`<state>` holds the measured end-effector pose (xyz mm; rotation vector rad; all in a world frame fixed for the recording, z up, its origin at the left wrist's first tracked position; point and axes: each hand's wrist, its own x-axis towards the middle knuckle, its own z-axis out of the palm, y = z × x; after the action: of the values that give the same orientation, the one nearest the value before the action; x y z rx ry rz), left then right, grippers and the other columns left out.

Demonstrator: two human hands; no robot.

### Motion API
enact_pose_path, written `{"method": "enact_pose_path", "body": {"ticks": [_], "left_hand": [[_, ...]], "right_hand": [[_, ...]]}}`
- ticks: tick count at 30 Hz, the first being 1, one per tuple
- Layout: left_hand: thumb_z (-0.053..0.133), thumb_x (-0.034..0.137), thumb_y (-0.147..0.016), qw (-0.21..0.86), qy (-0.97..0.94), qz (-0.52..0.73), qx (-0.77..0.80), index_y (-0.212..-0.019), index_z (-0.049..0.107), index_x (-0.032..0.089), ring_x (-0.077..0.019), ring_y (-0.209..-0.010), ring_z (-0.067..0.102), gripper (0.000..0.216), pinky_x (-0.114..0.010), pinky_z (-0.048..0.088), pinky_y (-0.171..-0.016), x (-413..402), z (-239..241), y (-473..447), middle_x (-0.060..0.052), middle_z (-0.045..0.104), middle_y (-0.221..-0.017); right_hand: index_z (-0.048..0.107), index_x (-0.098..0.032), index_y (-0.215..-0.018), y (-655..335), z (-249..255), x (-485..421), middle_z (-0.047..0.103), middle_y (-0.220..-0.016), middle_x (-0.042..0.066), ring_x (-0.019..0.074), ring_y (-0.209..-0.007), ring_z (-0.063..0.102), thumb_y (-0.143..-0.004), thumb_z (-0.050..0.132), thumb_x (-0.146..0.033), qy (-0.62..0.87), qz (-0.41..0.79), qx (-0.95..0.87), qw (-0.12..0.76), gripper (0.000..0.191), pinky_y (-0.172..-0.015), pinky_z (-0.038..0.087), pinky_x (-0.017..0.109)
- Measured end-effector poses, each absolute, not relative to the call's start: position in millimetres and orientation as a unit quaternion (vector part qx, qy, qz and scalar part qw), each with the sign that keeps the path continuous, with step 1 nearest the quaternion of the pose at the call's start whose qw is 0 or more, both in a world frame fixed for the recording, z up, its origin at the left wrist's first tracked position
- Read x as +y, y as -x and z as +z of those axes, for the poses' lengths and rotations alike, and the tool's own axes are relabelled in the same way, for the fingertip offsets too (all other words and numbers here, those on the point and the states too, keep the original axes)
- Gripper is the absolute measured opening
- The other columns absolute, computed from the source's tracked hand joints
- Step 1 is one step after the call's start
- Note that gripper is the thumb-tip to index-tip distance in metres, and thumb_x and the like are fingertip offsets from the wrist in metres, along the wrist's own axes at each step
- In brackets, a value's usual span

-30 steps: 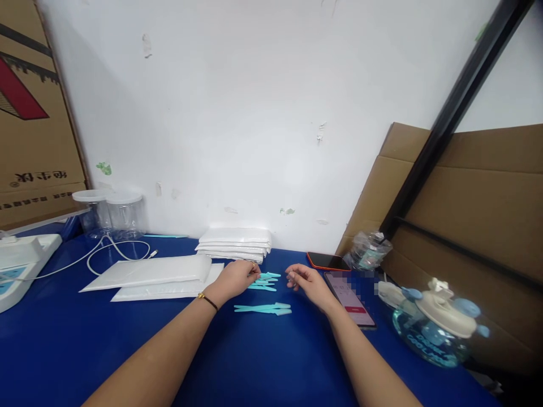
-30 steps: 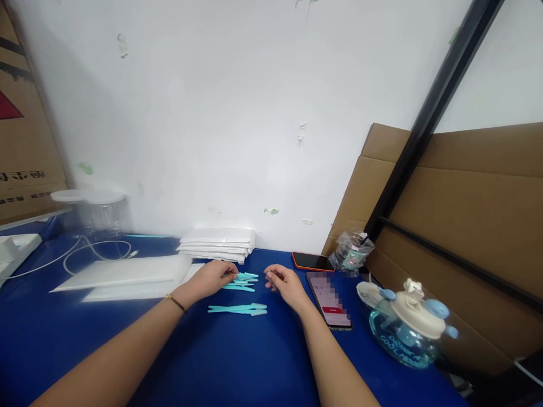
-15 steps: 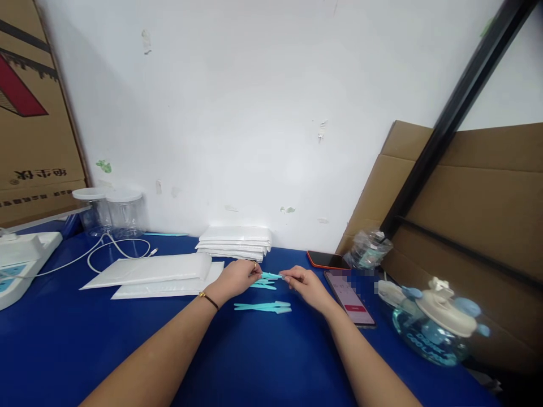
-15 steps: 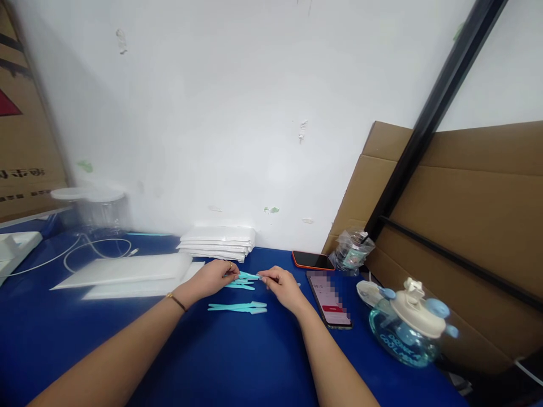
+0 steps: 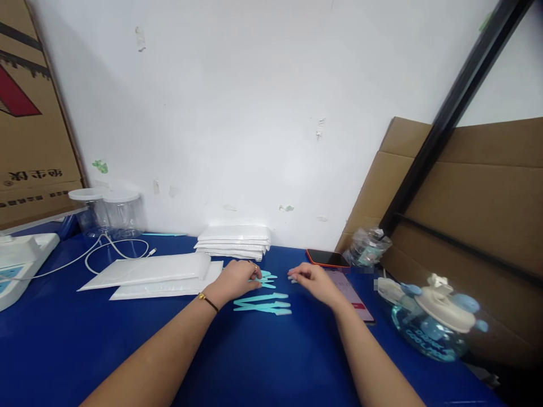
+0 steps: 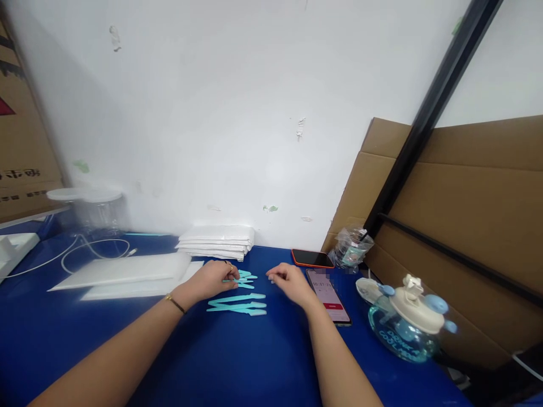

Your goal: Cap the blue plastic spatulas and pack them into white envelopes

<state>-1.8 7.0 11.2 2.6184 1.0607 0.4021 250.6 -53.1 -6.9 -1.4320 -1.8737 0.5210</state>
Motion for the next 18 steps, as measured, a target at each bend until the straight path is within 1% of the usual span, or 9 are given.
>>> {"method": "enact_pose_path", "body": {"ticks": [1,3,6,9,11,13,15,18], "left_hand": [[0.058,0.033,-0.072,0.113,-0.908,0.144,0.376,-0.085,0.067,0.024,-0.0164,-0.076,0.059,0.018,-0.023,0.036,-0.064,10,10,3,0.000,0.067,-0.081],[0.058,0.027,-0.072,0.072,-0.910,0.140,0.383,-0.080,0.067,0.024,-0.0172,-0.077,0.059,0.012,-0.025,0.036,-0.065,14,8,6,0.000,0.068,-0.081],[0.055,0.022,-0.072,0.049,-0.913,0.128,0.385,-0.074,0.067,0.023,-0.0168,-0.073,0.059,0.012,-0.025,0.034,-0.063,18,4,6,0.000,0.068,-0.077],[0.052,0.019,-0.073,0.032,-0.915,0.127,0.381,-0.072,0.066,0.023,-0.0165,-0.069,0.058,0.015,-0.026,0.033,-0.062,18,1,5,0.000,0.068,-0.074],[0.050,0.017,-0.074,0.017,-0.916,0.128,0.379,-0.070,0.065,0.022,-0.0165,-0.068,0.058,0.016,-0.026,0.033,-0.062,18,0,4,0.000,0.068,-0.073],[0.048,0.017,-0.075,0.005,-0.918,0.132,0.374,-0.069,0.064,0.021,-0.0164,-0.066,0.058,0.018,-0.026,0.032,-0.061,19,0,4,0.000,0.067,-0.071],[0.046,0.018,-0.077,0.001,-0.918,0.139,0.371,-0.068,0.063,0.020,-0.0160,-0.066,0.057,0.019,-0.026,0.031,-0.061,19,0,4,-0.001,0.066,-0.070],[0.044,0.020,-0.078,0.026,-0.916,0.156,0.368,-0.071,0.062,0.020,-0.0152,-0.066,0.056,0.019,-0.025,0.032,-0.061,18,3,5,-0.002,0.065,-0.071]], "right_hand": [[0.070,-0.019,-0.088,-260,-7,-52,0.065,-0.086,0.005,0.0180,-0.077,0.059,-0.080,0.052,-0.029,0.578,0.163,-0.712,0.364,0.022,-0.069,0.045,0.029],[0.069,-0.019,-0.084,-277,-8,-50,0.065,-0.085,0.005,0.0185,-0.077,0.059,-0.077,0.052,-0.023,0.629,0.097,-0.691,0.344,0.019,-0.071,0.045,0.030],[0.069,-0.019,-0.082,-295,-8,-51,0.064,-0.084,0.005,0.0182,-0.077,0.059,-0.069,0.056,-0.013,0.683,0.048,-0.680,0.263,0.019,-0.070,0.044,0.028],[0.068,-0.020,-0.078,-296,-6,-56,0.064,-0.084,0.005,0.0184,-0.078,0.059,-0.064,0.061,-0.011,0.708,0.039,-0.680,0.187,0.018,-0.067,0.042,0.026],[0.067,-0.020,-0.075,-291,-3,-58,0.065,-0.082,0.004,0.0176,-0.075,0.059,-0.065,0.062,-0.014,0.716,0.039,-0.679,0.158,0.013,-0.064,0.040,0.024],[0.066,-0.019,-0.071,-285,-2,-60,0.066,-0.077,0.003,0.0159,-0.070,0.059,-0.068,0.059,-0.015,0.721,0.045,-0.676,0.144,0.009,-0.060,0.038,0.022],[0.063,-0.018,-0.068,-281,-4,-59,0.065,-0.073,0.003,0.0146,-0.065,0.057,-0.066,0.059,-0.014,0.723,0.060,-0.675,0.139,0.006,-0.056,0.036,0.021],[0.061,-0.017,-0.070,-279,-11,-58,0.063,-0.070,0.002,0.0132,-0.061,0.055,-0.061,0.060,-0.012,0.711,0.100,-0.679,0.151,0.010,-0.052,0.035,0.020]]}}
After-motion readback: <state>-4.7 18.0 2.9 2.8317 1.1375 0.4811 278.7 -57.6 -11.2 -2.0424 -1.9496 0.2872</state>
